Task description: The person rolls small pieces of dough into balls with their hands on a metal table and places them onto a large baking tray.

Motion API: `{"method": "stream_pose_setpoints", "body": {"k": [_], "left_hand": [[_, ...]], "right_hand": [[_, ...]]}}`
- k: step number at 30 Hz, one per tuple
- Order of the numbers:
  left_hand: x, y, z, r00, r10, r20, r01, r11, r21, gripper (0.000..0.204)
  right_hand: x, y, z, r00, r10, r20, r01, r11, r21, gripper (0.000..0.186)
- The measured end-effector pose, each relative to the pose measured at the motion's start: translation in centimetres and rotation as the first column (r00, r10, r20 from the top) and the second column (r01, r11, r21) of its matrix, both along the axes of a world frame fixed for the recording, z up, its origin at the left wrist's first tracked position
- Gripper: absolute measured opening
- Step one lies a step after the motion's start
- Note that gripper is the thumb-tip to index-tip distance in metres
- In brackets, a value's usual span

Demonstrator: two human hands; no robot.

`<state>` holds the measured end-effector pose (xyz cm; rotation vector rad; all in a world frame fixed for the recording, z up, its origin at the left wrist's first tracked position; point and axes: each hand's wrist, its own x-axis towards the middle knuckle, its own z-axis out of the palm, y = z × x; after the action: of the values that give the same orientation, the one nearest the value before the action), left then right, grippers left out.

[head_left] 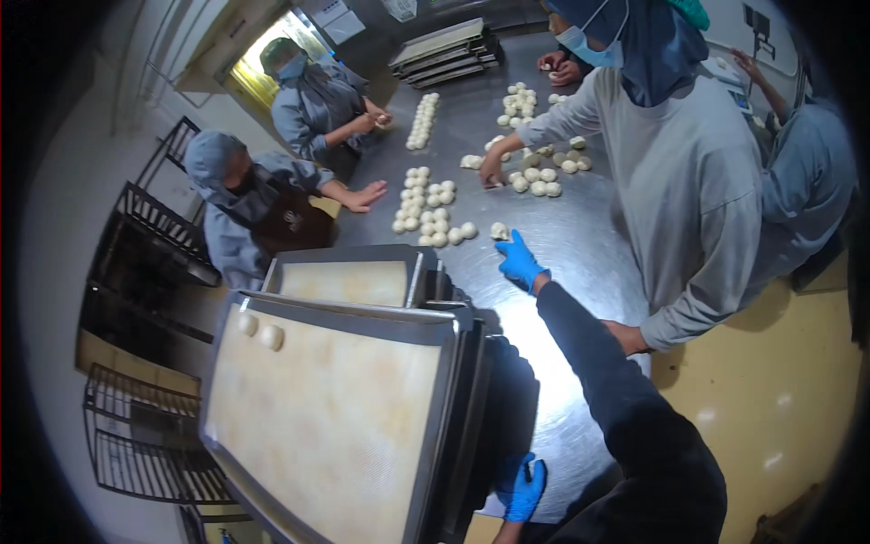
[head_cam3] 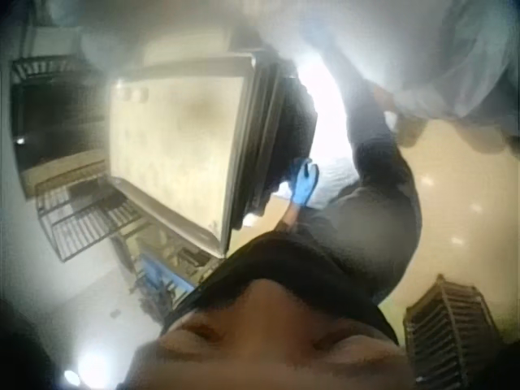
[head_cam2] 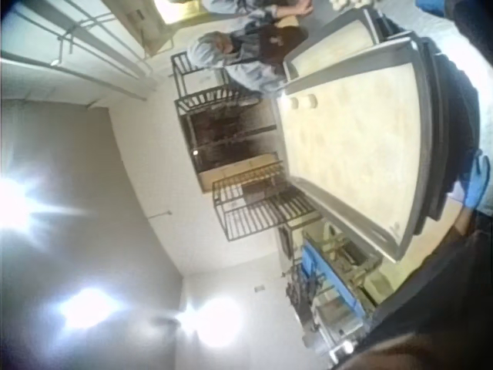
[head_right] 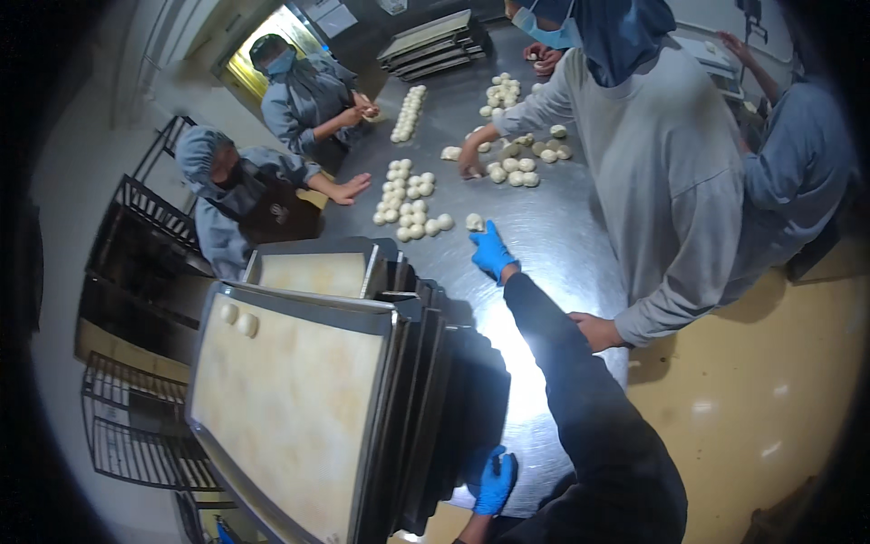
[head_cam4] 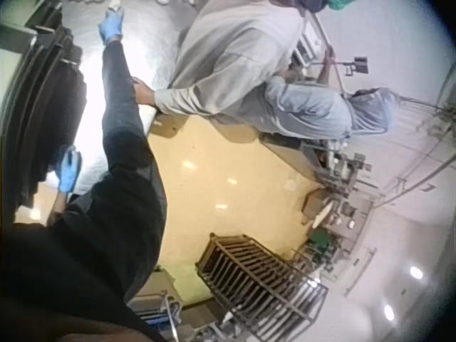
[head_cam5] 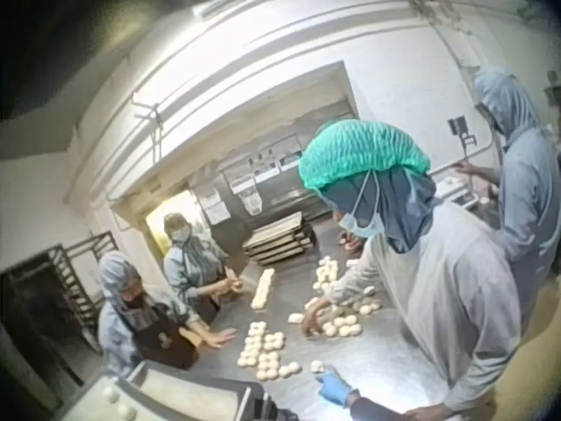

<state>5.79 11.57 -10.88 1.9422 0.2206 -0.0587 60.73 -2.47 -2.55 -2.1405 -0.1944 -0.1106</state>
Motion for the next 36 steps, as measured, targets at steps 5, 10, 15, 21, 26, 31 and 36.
{"method": "stream_pose_setpoints", "body": {"k": [5,10,15,21,26,31,36], "left_hand": [[1.7,-1.5,4.1,0.989,-0.041,-0.145,-0.008,0.947,-0.323,0.031],[2.0,-1.0,2.6,0.938,0.156,-0.308,-0.326,0.697,-0.639,0.021],[0.7,1.1,0.1,0.926,0.190,-0.326,-0.362,0.688,-0.629,0.037],[7.2,-4.8,15.5,0.886,-0.419,0.199,0.406,0.908,0.103,0.056],[7.9,-4.4,16.8,0.847,-0.532,0.022,0.532,0.846,-0.043,0.041],[7.8,-3.0,12.5,0.926,-0.318,0.203,0.324,0.946,0.005,0.031],[7.3,-2.1,4.6,0.994,-0.057,0.091,0.089,0.907,-0.411,0.027]], "right_hand": [[2.8,-1.4,0.3,0.987,-0.153,-0.041,0.158,0.921,0.357,0.070],[-10.5,-1.5,-0.2,0.980,0.043,-0.194,0.129,0.604,0.786,0.065],[-34.8,-3.3,6.7,0.873,0.372,-0.315,0.071,0.543,0.837,0.065],[-50.6,-11.7,3.1,0.724,0.493,-0.482,0.186,0.534,0.825,0.056],[-50.6,-11.1,5.7,0.758,0.486,-0.434,0.115,0.556,0.823,0.045],[-49.1,-12.1,4.7,0.888,0.129,-0.440,0.281,0.605,0.745,0.034],[-48.8,-8.7,3.5,0.991,-0.106,0.079,0.099,0.991,0.091,0.025]]}}
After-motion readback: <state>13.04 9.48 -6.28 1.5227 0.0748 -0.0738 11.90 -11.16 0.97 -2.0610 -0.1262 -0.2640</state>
